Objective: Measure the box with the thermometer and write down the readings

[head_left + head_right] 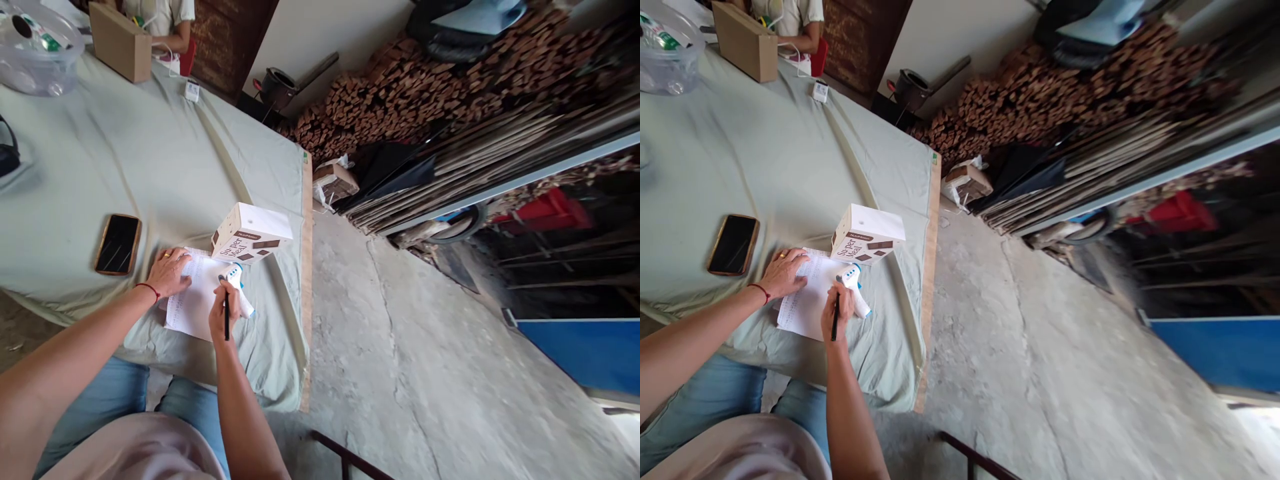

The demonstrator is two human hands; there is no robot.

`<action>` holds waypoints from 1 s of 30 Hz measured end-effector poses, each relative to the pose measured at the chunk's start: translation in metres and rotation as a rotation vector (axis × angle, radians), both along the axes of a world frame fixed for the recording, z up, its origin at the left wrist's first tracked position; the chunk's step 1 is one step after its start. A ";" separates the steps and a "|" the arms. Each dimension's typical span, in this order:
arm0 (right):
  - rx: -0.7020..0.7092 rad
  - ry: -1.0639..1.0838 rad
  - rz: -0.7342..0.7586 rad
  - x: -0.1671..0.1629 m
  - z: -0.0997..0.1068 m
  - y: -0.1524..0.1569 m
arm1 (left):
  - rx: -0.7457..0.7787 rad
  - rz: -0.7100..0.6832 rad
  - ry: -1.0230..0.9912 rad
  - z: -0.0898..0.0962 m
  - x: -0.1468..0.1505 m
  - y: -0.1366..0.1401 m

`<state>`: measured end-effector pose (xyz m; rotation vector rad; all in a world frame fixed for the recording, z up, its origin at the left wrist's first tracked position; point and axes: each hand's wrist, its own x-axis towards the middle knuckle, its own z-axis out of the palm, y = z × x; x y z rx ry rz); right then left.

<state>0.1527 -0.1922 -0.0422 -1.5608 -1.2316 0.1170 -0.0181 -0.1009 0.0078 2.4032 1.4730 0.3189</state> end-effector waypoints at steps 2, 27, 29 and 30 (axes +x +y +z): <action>-0.022 -0.051 -0.039 0.020 0.003 -0.006 | -0.036 0.035 -0.017 0.005 0.006 0.014; 0.134 0.795 -0.020 0.071 0.022 0.047 | -0.203 0.038 -0.284 -0.007 0.056 0.084; 0.144 0.818 0.005 0.071 0.026 0.055 | -0.191 0.042 -0.283 -0.006 0.057 0.083; 0.150 0.832 0.018 0.071 0.026 0.058 | -0.190 0.045 -0.281 -0.006 0.057 0.082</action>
